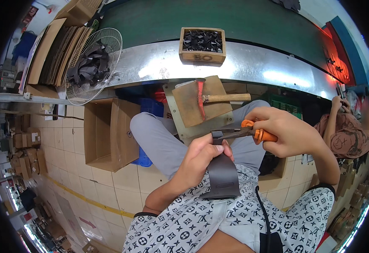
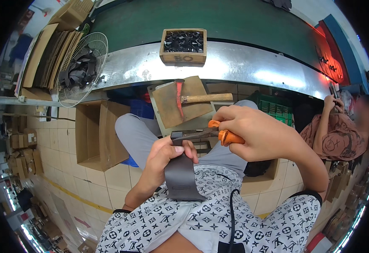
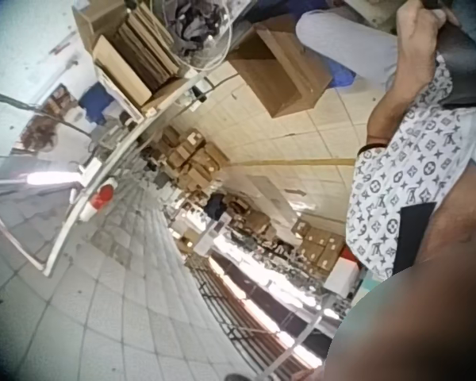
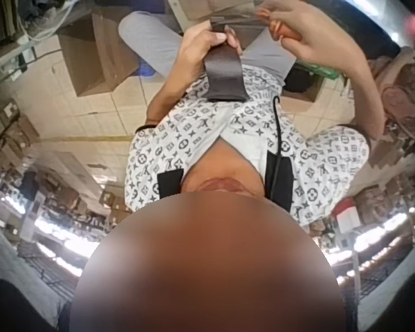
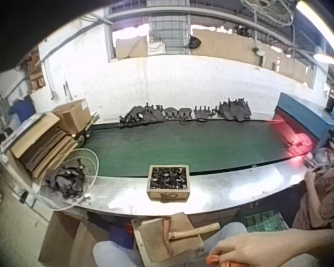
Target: Manually assembling and hammering shoe heel components at a factory workstation.
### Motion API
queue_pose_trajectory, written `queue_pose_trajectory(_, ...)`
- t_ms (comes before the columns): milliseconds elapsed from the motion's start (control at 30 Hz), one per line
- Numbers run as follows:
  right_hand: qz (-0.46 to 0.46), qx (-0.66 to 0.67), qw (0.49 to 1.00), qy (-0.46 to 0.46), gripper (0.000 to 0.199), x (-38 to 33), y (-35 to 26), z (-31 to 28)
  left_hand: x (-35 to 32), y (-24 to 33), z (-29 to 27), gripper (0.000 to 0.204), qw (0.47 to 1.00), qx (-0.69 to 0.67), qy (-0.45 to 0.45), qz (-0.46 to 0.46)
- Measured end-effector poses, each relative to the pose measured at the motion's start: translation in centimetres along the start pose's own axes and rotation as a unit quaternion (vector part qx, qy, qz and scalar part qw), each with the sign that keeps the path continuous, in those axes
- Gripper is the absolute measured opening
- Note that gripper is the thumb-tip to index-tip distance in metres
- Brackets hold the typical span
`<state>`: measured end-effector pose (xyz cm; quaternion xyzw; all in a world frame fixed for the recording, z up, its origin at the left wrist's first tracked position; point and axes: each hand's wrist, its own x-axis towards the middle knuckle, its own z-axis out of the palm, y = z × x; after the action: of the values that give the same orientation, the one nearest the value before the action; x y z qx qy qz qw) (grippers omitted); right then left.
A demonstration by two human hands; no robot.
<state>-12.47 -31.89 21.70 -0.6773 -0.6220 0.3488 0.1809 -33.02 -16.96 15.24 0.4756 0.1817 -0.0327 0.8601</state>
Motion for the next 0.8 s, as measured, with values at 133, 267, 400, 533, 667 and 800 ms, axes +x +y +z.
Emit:
queue_pose_trajectory(133,0.004,-0.001,1.0,0.006,0.032,-0.5,0.1,-0.3,0.7,-0.3,0.4,0.026,1.0,-0.005,-0.019,0.018)
queue_pose_trajectory(267,0.023,0.025,0.999,0.011,0.031,-0.9,0.3,-0.2,1.1,-0.4,0.9,0.026,1.0,0.003,-0.025,0.011)
queue_pose_trajectory(400,0.027,0.027,0.999,0.014,0.03,-1.0,0.6,0.1,1.2,-0.4,1.1,0.026,0.999,0.003,-0.032,0.011)
queue_pose_trajectory(533,0.012,0.062,0.998,0.018,0.029,-1.0,0.7,0.4,1.0,-0.2,0.9,0.025,0.999,0.006,-0.043,0.018)
queue_pose_trajectory(667,-0.008,0.087,0.996,0.035,0.029,-0.8,0.6,0.9,0.9,-0.2,0.5,0.023,0.998,0.01,-0.052,0.019)
queue_pose_trajectory(800,0.001,0.103,0.994,0.04,0.022,-0.6,0.7,1.4,1.0,-0.8,0.5,0.022,0.997,-0.042,-0.054,0.02)
